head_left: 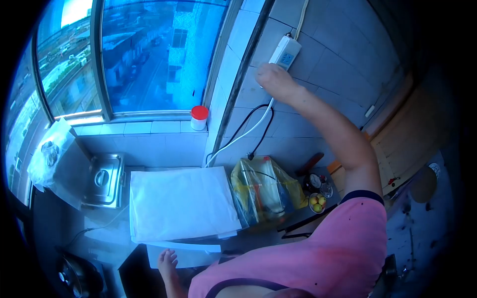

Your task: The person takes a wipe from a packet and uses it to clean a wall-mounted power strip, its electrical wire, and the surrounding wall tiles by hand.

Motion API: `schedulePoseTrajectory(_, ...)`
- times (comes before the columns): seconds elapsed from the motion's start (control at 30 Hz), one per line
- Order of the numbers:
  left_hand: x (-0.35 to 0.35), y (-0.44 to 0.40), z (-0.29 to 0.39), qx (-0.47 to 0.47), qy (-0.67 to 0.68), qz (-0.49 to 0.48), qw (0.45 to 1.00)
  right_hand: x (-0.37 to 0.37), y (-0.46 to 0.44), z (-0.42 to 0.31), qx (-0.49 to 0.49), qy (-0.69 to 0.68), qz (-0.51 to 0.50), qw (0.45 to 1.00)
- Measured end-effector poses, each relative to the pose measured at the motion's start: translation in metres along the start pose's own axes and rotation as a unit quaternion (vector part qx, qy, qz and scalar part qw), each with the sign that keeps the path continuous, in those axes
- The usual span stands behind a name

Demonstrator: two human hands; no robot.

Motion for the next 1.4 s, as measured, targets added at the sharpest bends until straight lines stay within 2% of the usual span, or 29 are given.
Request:
schedulePoseTrajectory(0.07, -0.006, -0.004, 0.008, -0.006, -0.020, -0.026, 0.999, 0.007, -0.012, 0.000, 0.045, 0.046, -0.085, 0.994)
schedulePoseTrajectory(0.1, -0.008, -0.008, 0.010, -0.010, -0.010, -0.040, 0.999, 0.009, -0.020, 0.014, 0.076, 0.016, -0.041, 0.996)
schedulePoseTrajectory(0.13, -0.009, -0.011, 0.012, -0.015, -0.003, -0.055, 0.998, 0.016, -0.022, 0.026, 0.081, 0.015, -0.050, 0.995)
schedulePoseTrajectory(0.2, -0.011, -0.017, 0.015, -0.015, 0.003, -0.050, 0.999, 0.055, -0.049, 0.027, 0.016, 0.096, -0.099, 0.990)
schedulePoseTrajectory(0.27, -0.017, -0.018, 0.019, -0.014, 0.003, -0.045, 0.999, 0.031, -0.038, 0.015, 0.028, 0.126, -0.121, 0.984)
schedulePoseTrajectory(0.33, -0.018, -0.017, 0.019, -0.005, 0.000, -0.054, 0.999, 0.004, -0.026, -0.002, 0.098, 0.044, -0.148, 0.983)
schedulePoseTrajectory(0.4, -0.025, -0.019, 0.020, -0.003, 0.007, -0.061, 0.998, 0.001, -0.036, 0.001, 0.103, 0.061, -0.151, 0.981)
schedulePoseTrajectory(0.47, -0.021, -0.016, 0.022, 0.002, -0.007, -0.085, 0.996, 0.014, -0.046, 0.017, -0.004, 0.061, -0.202, 0.977)
schedulePoseTrajectory(0.5, -0.021, -0.018, 0.019, 0.006, -0.007, -0.085, 0.996, 0.023, -0.059, 0.026, -0.067, 0.049, -0.262, 0.962)
schedulePoseTrajectory(0.53, -0.018, -0.020, 0.016, 0.008, -0.011, -0.074, 0.997, 0.016, -0.054, 0.022, -0.066, 0.048, -0.268, 0.960)
schedulePoseTrajectory(0.6, -0.014, -0.024, 0.011, 0.013, -0.011, -0.064, 0.998, -0.002, -0.042, 0.014, 0.062, 0.100, -0.236, 0.965)
schedulePoseTrajectory(0.73, -0.009, -0.026, 0.010, 0.014, 0.003, -0.072, 0.997, -0.011, -0.040, 0.012, 0.051, 0.069, -0.245, 0.966)
schedulePoseTrajectory(0.77, -0.005, -0.025, 0.011, 0.011, 0.006, -0.070, 0.997, 0.011, -0.056, 0.005, -0.010, 0.078, -0.300, 0.951)
schedulePoseTrajectory(0.8, -0.004, -0.026, 0.011, 0.006, 0.011, -0.069, 0.998, 0.012, -0.053, 0.004, -0.008, 0.078, -0.301, 0.950)
schedulePoseTrajectory(0.87, 0.001, -0.027, 0.009, 0.009, 0.016, -0.065, 0.998, 0.010, -0.044, 0.002, 0.058, 0.122, -0.208, 0.969)
schedulePoseTrajectory(0.93, 0.002, -0.026, 0.011, 0.012, 0.025, -0.061, 0.998, 0.002, -0.037, -0.002, 0.089, 0.096, -0.201, 0.971)
schedulePoseTrajectory(1.0, 0.004, -0.025, 0.012, 0.011, 0.023, -0.057, 0.998, -0.001, -0.043, 0.006, 0.061, 0.098, -0.249, 0.962)
schedulePoseTrajectory(1.13, 0.013, -0.025, 0.010, 0.010, 0.030, -0.039, 0.999, -0.007, -0.039, 0.020, 0.042, 0.142, -0.258, 0.955)
schedulePoseTrajectory(1.17, 0.014, -0.025, 0.009, 0.009, 0.030, -0.039, 0.999, -0.011, -0.032, 0.002, 0.024, 0.100, -0.254, 0.962)
schedulePoseTrajectory(1.27, 0.014, -0.026, 0.011, 0.004, 0.035, -0.043, 0.998, -0.007, -0.039, 0.009, 0.026, 0.084, -0.249, 0.965)
schedulePoseTrajectory(1.3, 0.016, -0.024, 0.013, 0.004, 0.026, -0.044, 0.999, 0.003, -0.045, 0.018, -0.046, 0.100, -0.249, 0.962)
schedulePoseTrajectory(1.33, 0.018, -0.022, 0.013, 0.005, 0.017, -0.045, 0.999, 0.006, -0.046, 0.016, -0.047, 0.099, -0.251, 0.962)
schedulePoseTrajectory(1.4, 0.017, -0.021, 0.015, 0.006, 0.016, -0.043, 0.999, 0.012, -0.045, 0.014, 0.022, 0.155, -0.208, 0.966)
Point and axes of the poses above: each hand's wrist, its own y-axis away from the middle knuckle, its own x-axis out of the back of the hand, z = x × y, the point moved 1 cm from there along -y, towards the middle knuckle, and after that the axes turned 10 degrees about z, right-handed, at the moved point
